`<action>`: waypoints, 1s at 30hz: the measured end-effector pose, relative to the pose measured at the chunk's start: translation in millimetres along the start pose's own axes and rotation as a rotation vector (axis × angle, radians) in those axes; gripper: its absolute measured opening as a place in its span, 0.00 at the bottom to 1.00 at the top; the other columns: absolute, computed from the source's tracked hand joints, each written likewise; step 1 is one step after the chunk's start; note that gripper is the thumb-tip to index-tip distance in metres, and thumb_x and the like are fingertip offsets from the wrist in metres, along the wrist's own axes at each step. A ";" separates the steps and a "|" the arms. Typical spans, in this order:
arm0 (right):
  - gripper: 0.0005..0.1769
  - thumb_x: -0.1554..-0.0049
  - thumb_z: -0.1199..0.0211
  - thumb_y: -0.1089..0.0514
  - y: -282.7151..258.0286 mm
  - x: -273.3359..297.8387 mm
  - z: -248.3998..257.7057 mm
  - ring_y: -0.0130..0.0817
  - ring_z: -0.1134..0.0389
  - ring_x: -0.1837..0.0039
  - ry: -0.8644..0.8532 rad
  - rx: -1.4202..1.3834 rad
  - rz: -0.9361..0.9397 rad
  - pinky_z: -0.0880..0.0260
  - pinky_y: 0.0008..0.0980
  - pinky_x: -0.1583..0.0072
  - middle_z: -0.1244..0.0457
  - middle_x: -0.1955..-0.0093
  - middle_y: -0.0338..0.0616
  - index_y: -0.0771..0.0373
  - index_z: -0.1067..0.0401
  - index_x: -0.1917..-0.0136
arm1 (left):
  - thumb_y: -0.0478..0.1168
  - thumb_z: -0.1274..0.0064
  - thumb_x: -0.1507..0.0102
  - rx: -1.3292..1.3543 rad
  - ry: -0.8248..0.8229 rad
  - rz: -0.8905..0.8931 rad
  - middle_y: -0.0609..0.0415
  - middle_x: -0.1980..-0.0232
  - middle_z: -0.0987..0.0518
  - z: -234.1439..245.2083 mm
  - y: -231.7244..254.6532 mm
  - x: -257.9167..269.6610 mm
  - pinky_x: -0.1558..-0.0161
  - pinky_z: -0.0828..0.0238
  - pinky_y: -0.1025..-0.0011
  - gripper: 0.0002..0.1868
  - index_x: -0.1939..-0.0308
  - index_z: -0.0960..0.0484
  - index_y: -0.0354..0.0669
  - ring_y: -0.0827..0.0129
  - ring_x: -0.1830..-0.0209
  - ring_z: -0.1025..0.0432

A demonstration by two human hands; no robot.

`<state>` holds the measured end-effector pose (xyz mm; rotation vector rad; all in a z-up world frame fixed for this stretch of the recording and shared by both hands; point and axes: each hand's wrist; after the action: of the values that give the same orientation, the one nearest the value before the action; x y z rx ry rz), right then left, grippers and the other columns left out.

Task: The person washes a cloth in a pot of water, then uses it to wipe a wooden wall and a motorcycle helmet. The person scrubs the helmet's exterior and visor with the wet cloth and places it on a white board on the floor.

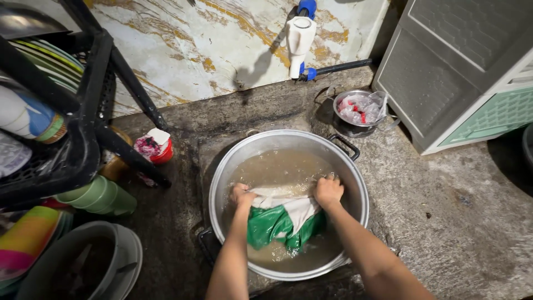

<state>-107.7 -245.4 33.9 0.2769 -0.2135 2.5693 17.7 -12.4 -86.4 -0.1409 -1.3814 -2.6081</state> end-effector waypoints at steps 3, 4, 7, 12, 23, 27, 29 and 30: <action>0.17 0.50 0.33 0.48 -32.4 36.8 21.4 0.51 0.35 0.37 0.266 -0.004 0.252 0.31 0.57 0.45 0.36 0.41 0.52 0.54 0.20 0.49 | 0.44 0.38 0.43 0.827 -0.652 0.431 0.47 0.59 0.16 8.0 21.0 15.6 0.60 0.22 0.57 0.18 0.53 0.17 0.37 0.57 0.61 0.21; 0.17 0.57 0.31 0.56 -59.8 55.7 21.0 0.50 0.32 0.43 0.605 -0.239 0.368 0.33 0.56 0.46 0.34 0.47 0.50 0.61 0.21 0.53 | 0.49 0.40 0.40 0.952 -0.723 0.536 0.49 0.59 0.16 6.3 34.9 26.2 0.60 0.23 0.59 0.19 0.53 0.18 0.39 0.58 0.62 0.22; 0.12 0.51 0.28 0.57 -101.6 115.3 11.7 0.46 0.28 0.51 0.300 -1.043 0.670 0.29 0.39 0.48 0.32 0.55 0.52 0.67 0.25 0.57 | 0.56 0.50 0.37 0.990 -0.716 -0.080 0.56 0.46 0.20 23.9 42.8 72.6 0.45 0.28 0.65 0.26 0.39 0.26 0.49 0.65 0.47 0.26; 0.21 0.44 0.33 0.47 -112.7 97.2 -5.9 0.47 0.29 0.64 0.242 -0.966 0.545 0.30 0.41 0.57 0.33 0.67 0.47 0.62 0.24 0.72 | 0.55 0.55 0.37 1.454 -0.659 0.060 0.54 0.41 0.19 -7.6 22.2 95.3 0.39 0.29 0.65 0.26 0.37 0.24 0.53 0.64 0.40 0.25; 0.20 0.43 0.40 0.47 -79.6 32.3 -80.7 0.53 0.33 0.70 0.453 -0.707 0.552 0.33 0.51 0.64 0.36 0.72 0.54 0.60 0.23 0.70 | 0.52 0.52 0.34 1.448 -0.640 0.314 0.48 0.37 0.24 -80.6 -20.2 61.2 0.41 0.31 0.54 0.21 0.38 0.23 0.56 0.55 0.38 0.29; 0.14 0.44 0.39 0.51 -72.5 31.6 -26.3 0.50 0.33 0.69 0.373 -0.681 0.758 0.33 0.49 0.65 0.35 0.72 0.51 0.58 0.22 0.67 | 0.51 0.51 0.33 1.329 -0.674 0.408 0.46 0.36 0.26 -48.4 23.6 46.9 0.42 0.32 0.50 0.19 0.39 0.23 0.57 0.52 0.37 0.30; 0.11 0.45 0.39 0.53 -36.7 9.1 13.9 0.49 0.32 0.69 0.579 -0.414 0.724 0.33 0.48 0.65 0.35 0.71 0.50 0.56 0.22 0.65 | 0.50 0.50 0.32 1.145 -0.641 0.408 0.44 0.35 0.27 -13.8 49.3 30.1 0.42 0.32 0.48 0.18 0.39 0.23 0.57 0.50 0.37 0.31; 0.20 0.39 0.40 0.46 -25.9 3.9 28.0 0.44 0.28 0.66 0.297 -0.618 0.334 0.27 0.44 0.57 0.32 0.71 0.48 0.59 0.23 0.67 | 0.50 0.50 0.32 1.003 -0.557 0.308 0.44 0.35 0.27 8.9 62.1 19.5 0.42 0.33 0.47 0.17 0.39 0.23 0.57 0.49 0.36 0.31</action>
<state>-92.8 -227.4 64.4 -0.3968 -0.9792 2.6621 11.5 -41.4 -27.8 -0.8641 -2.4131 -1.4215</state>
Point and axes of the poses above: each hand's wrist, its own x-axis away from the middle knuckle, its own z-axis out of the back of the hand, y = z × x
